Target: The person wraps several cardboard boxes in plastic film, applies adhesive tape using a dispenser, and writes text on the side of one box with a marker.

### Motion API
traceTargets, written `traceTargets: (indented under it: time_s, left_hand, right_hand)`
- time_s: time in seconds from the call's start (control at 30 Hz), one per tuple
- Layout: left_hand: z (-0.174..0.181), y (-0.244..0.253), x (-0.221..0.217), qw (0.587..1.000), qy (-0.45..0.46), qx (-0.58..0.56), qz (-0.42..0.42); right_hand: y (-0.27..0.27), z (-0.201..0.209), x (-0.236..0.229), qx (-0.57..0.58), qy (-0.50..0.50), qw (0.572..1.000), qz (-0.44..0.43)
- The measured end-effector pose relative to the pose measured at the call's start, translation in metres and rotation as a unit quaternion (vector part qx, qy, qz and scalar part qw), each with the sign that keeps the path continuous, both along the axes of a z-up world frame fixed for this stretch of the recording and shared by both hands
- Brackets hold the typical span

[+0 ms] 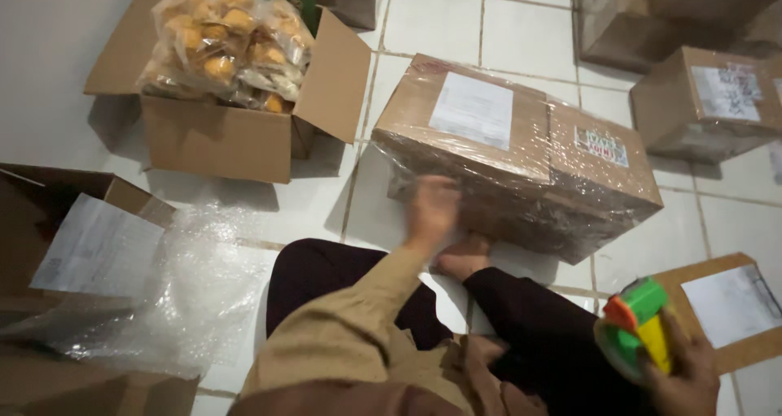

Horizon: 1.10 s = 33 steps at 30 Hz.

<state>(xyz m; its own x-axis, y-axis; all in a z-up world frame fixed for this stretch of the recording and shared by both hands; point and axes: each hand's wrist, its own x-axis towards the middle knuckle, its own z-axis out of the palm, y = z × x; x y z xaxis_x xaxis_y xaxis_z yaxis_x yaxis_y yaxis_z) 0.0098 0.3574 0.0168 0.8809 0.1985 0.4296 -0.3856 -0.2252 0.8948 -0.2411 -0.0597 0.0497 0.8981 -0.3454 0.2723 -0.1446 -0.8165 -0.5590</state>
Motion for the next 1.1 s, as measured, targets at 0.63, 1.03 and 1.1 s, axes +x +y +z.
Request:
traceTargets:
  time_s: [0.63, 1.03, 1.1]
  left_hand:
    - [-0.019, 0.055, -0.06, 0.745, 0.345, -0.358, -0.445]
    - [-0.042, 0.151, 0.015, 0.911, 0.22, -0.315, -0.147]
    - [-0.055, 0.181, 0.046, 0.934, 0.201, -0.293, -0.047]
  right_hand:
    - [0.27, 0.082, 0.091, -0.187, -0.11, 0.92, 0.325]
    - [0.343, 0.102, 0.154, -0.36, -0.174, 0.854, 0.334]
    - [0.348, 0.102, 0.164, -0.373, -0.148, 0.859, 0.319]
